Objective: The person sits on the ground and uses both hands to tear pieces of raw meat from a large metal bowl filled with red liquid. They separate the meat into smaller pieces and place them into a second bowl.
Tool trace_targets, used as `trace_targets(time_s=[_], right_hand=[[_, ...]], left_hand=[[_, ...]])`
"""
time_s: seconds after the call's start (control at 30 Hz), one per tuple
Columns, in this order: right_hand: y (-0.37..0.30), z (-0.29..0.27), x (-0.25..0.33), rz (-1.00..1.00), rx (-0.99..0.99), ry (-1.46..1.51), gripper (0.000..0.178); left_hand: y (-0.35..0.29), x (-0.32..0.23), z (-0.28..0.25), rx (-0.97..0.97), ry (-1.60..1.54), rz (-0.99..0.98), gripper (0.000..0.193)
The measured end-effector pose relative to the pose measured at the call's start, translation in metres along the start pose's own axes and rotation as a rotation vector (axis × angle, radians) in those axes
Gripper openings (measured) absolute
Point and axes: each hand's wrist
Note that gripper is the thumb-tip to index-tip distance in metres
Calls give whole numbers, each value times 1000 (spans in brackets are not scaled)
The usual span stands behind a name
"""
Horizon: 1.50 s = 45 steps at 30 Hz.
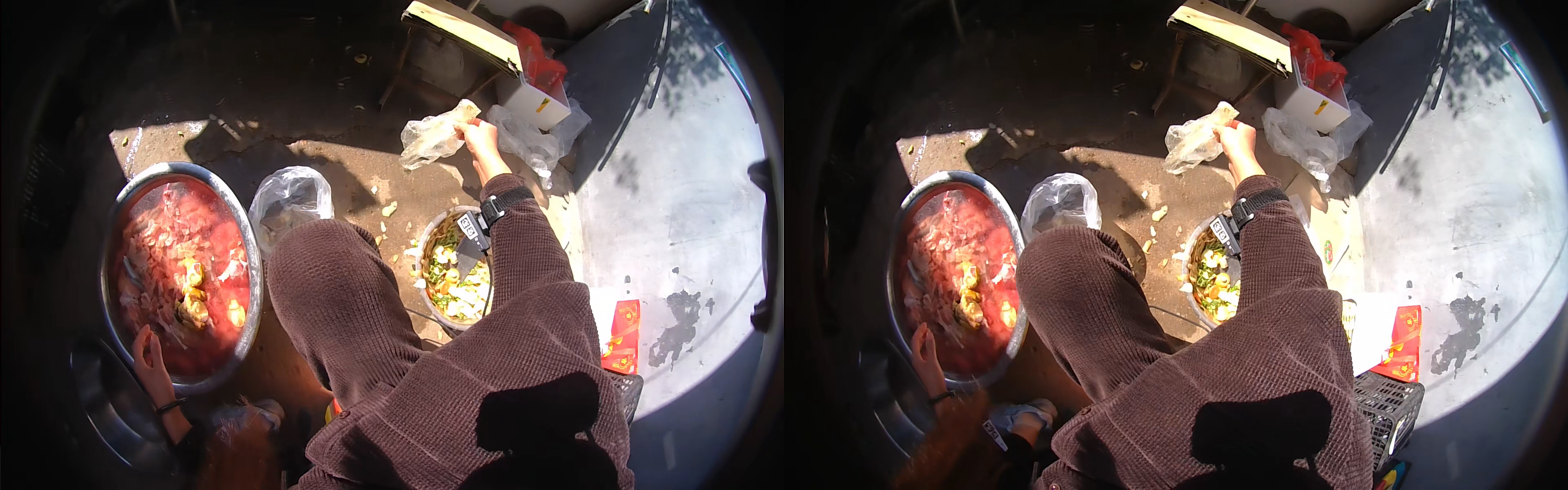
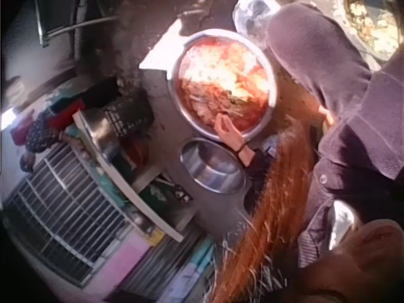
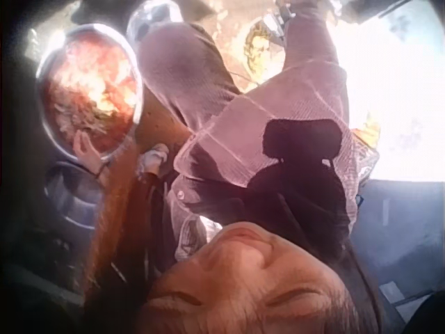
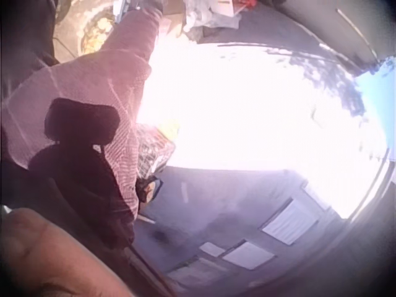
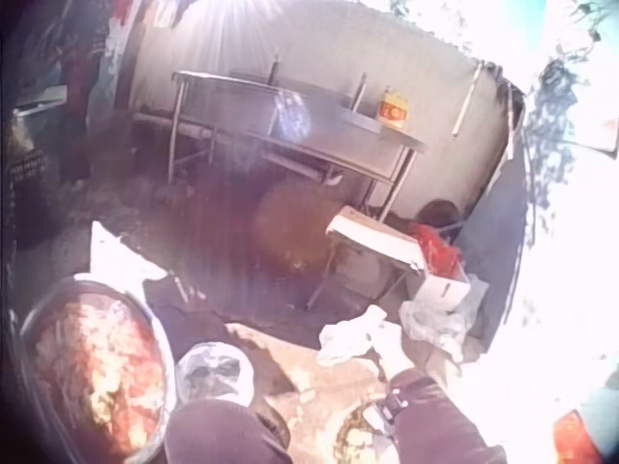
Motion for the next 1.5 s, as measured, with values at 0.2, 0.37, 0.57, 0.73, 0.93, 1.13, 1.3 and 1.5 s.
trace_targets(time_s=[0.2,0.37,0.57,0.73,0.93,1.13,1.3,1.5], right_hand=[[-33,-70,-58,-44,131,-162,16],[-90,-97,-123,112,225,-300,12],[-145,-84,-192,280,666,-611,15],[-196,-82,-255,168,589,-1083,19],[-183,-139,-297,553,988,-1230,49],[-124,-148,-127,-35,385,-1221,47],[-209,-90,150,-788,202,-426,21],[-379,25,269,-1256,466,-291,25]], left_hand=[[2,11,-3,5,-6,-17,34],[4,14,3,27,-5,-4,35],[1,16,-1,16,1,3,35],[-4,18,-3,0,-44,-83,33],[-8,24,6,-33,-97,-33,30],[-15,51,23,-250,331,40,39],[-21,58,25,-386,293,-74,42],[-23,59,31,-393,184,-108,41]])
Point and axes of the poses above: each hand's wrist, its own y-axis towards the middle knuckle, its own z-axis out of the palm, x = y × z, and after that the axes turned 14 degrees about -y, right-handed
